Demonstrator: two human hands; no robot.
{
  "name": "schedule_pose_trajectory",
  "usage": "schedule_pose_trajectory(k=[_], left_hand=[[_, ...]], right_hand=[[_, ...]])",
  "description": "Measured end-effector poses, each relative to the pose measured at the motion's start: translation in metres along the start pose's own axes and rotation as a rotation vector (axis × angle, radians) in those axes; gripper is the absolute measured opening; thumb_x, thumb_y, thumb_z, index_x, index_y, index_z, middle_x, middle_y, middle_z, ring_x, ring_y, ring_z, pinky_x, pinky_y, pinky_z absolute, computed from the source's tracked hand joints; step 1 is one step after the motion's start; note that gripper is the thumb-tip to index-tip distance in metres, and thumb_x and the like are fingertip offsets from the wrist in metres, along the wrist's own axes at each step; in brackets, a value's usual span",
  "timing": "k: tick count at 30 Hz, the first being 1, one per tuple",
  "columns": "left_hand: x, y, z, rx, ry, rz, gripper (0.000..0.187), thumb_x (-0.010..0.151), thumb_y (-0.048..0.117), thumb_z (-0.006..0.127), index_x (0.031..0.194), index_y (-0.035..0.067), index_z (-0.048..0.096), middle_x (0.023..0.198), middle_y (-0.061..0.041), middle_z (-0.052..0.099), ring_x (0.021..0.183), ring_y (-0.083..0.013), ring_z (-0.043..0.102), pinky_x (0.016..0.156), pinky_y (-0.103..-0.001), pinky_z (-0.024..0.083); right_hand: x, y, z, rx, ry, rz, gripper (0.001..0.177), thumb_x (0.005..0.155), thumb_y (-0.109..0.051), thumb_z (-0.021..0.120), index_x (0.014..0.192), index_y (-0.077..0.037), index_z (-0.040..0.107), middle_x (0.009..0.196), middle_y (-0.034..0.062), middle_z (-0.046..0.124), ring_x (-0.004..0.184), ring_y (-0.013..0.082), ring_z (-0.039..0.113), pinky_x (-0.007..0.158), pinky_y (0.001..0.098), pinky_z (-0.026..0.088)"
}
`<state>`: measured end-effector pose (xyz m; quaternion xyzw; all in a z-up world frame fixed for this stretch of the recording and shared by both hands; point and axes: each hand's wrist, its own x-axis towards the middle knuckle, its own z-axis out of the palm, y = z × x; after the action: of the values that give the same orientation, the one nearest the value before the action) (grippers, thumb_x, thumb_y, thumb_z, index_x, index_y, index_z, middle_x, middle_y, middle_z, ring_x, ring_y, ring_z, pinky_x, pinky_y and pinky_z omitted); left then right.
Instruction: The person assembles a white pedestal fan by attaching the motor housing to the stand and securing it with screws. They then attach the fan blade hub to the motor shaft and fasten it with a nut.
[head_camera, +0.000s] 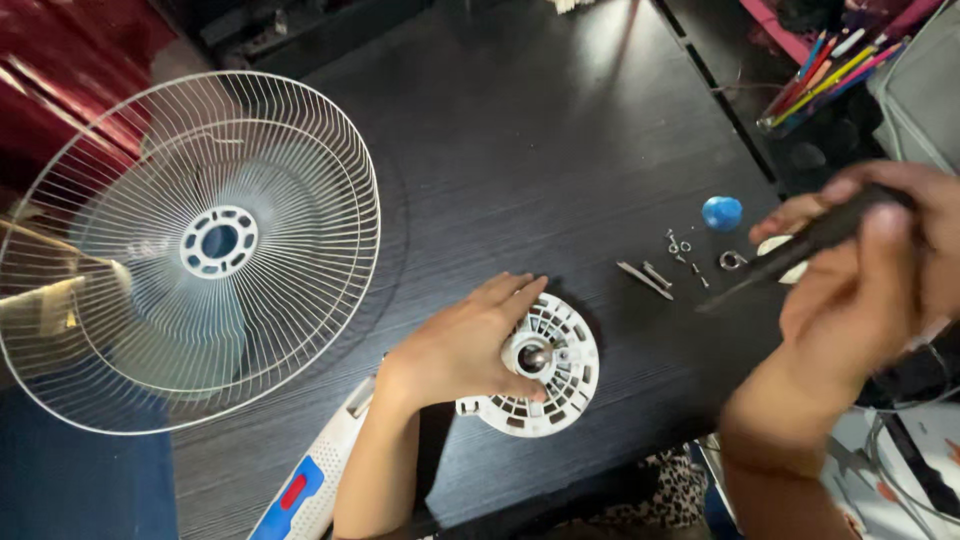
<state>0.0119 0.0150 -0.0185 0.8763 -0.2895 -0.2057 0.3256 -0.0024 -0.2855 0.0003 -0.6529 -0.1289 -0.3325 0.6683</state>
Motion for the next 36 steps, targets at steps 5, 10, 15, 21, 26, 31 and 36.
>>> schedule_pose_trajectory(k=[5,10,15,21,26,31,36], left_hand=[[0.0,0.004,-0.001,0.005,-0.029,-0.05,0.118,0.058,0.04,0.092,0.153,0.004,0.033,0.158,-0.022,0.033,0.147,-0.0356,0.032,0.115,-0.043,0.031],[0.001,0.005,-0.003,-0.021,-0.013,-0.012,0.117,0.057,0.039,0.093,0.151,0.001,0.035,0.154,-0.022,0.041,0.14,-0.0356,0.042,0.113,-0.043,0.036],[0.001,0.008,-0.002,-0.018,-0.033,-0.054,0.117,0.055,0.037,0.094,0.151,0.0,0.036,0.143,-0.019,0.051,0.129,-0.0338,0.053,0.106,-0.042,0.044],[0.001,0.011,-0.005,-0.004,-0.019,-0.039,0.116,0.054,0.038,0.093,0.149,0.001,0.038,0.135,-0.016,0.057,0.123,-0.0324,0.058,0.099,-0.042,0.049],[0.002,0.008,-0.003,-0.001,-0.044,-0.06,0.115,0.056,0.039,0.092,0.15,0.002,0.037,0.133,-0.015,0.057,0.121,-0.0316,0.059,0.097,-0.042,0.05],[0.0,0.007,-0.002,-0.021,0.003,-0.013,0.114,0.054,0.037,0.094,0.148,0.003,0.04,0.136,-0.014,0.055,0.126,-0.034,0.055,0.098,-0.045,0.048],[0.0,0.009,-0.001,-0.014,0.005,-0.005,0.114,0.054,0.035,0.094,0.148,0.003,0.039,0.137,-0.015,0.054,0.126,-0.0352,0.053,0.097,-0.047,0.048]], right_hand=[[0.024,0.083,-0.036,-0.785,-0.357,0.098,0.02,0.102,-0.012,0.073,0.118,-0.001,0.069,0.089,0.01,0.068,0.068,0.0171,0.062,0.062,0.0288,0.048],[0.018,0.14,-0.058,-1.076,-0.573,0.127,0.021,0.095,-0.021,0.075,0.106,-0.004,0.079,0.096,0.0179,0.076,0.081,0.0275,0.072,0.073,0.038,0.055],[0.009,0.157,-0.049,-1.183,-0.518,0.62,0.031,0.097,-0.034,0.072,0.112,-0.008,0.076,0.091,0.0188,0.076,0.082,0.0358,0.075,0.079,0.0449,0.058],[0.011,0.168,-0.04,-1.312,-0.557,0.439,0.025,0.093,-0.032,0.074,0.103,-0.009,0.079,0.1,0.0152,0.074,0.091,0.037,0.071,0.08,0.0488,0.055],[0.006,0.153,-0.036,-1.228,-0.561,0.257,0.017,0.099,-0.022,0.075,0.103,-0.006,0.078,0.1,0.0148,0.075,0.09,0.0327,0.071,0.078,0.0448,0.055],[-0.028,0.084,-0.019,-0.647,-0.637,0.044,0.016,0.09,0.001,0.073,0.106,-0.003,0.073,0.109,0.0111,0.076,0.094,0.018,0.075,0.075,0.0271,0.059],[-0.058,0.049,0.01,-0.249,-0.924,-0.008,0.019,0.083,-0.006,0.079,0.101,-0.008,0.074,0.106,0.0064,0.079,0.088,0.0129,0.08,0.067,0.0212,0.062]])
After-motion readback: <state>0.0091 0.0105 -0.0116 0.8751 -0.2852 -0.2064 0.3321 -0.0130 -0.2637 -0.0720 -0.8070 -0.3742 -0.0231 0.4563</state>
